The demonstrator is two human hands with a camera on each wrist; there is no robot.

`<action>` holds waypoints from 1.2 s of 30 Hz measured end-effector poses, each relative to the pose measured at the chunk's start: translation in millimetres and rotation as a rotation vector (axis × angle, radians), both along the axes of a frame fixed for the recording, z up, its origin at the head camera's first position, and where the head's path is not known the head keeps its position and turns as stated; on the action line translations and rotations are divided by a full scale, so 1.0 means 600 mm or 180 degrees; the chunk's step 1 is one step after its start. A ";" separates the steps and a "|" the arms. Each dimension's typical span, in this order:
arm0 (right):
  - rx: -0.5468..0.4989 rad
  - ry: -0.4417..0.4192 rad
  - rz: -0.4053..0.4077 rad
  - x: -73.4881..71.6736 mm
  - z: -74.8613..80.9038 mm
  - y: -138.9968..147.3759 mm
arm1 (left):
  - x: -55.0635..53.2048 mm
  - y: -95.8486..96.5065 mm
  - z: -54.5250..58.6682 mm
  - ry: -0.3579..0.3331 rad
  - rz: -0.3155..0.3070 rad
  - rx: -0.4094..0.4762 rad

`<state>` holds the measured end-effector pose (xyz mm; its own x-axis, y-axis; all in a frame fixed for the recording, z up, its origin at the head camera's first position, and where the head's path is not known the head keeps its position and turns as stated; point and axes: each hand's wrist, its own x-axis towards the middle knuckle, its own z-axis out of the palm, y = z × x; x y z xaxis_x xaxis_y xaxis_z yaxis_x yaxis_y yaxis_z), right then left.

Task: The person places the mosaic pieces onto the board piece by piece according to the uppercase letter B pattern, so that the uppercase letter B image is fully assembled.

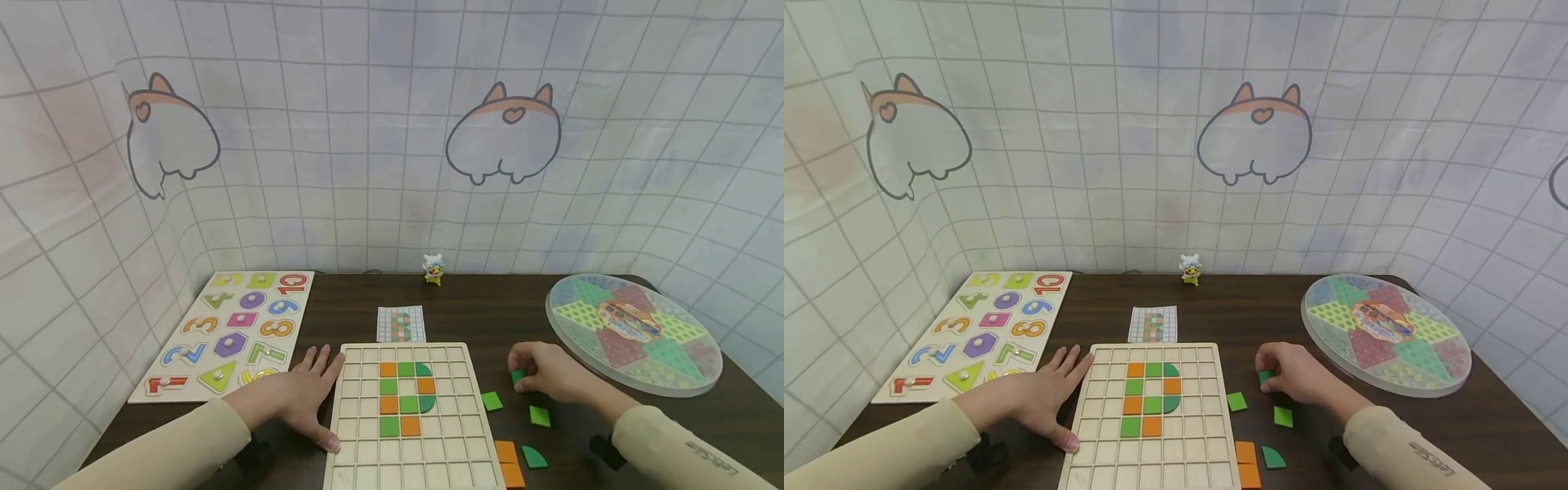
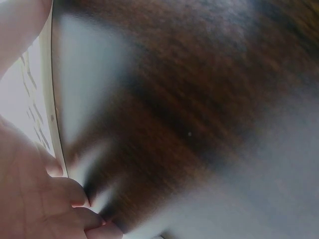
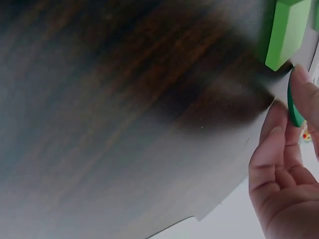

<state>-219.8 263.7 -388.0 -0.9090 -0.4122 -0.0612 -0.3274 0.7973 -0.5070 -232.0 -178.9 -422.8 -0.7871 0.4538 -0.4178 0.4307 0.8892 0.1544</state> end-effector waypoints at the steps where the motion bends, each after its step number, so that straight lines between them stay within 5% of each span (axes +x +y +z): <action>1: -0.0038 -0.0020 0.0028 0.000 0.000 0.001 | -0.001 0.000 -0.001 0.0000 -0.0003 0.0005; 16: -0.1181 -0.0589 0.0279 0.020 0.017 -0.056 | -0.008 -0.005 -0.011 -0.0003 0.0001 -0.0057; 22: -0.1374 -0.0702 0.0142 0.039 0.020 -0.096 | -0.007 -0.003 -0.010 0.0013 -0.0009 -0.0056; 28: -0.1381 -0.0734 0.0047 0.056 0.021 -0.130 | -0.001 0.001 -0.001 0.0011 0.0006 -0.0018; 36: -0.0991 -0.0653 0.0127 0.075 0.016 -0.174 | -0.001 0.000 -0.003 0.0005 0.0009 -0.0031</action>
<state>-174.7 159.4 -378.2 -0.8737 -0.4746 -0.1065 -0.2215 0.5833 -0.7815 -232.5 -178.8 -424.8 -0.7890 0.4477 -0.4209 0.4286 0.8918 0.1451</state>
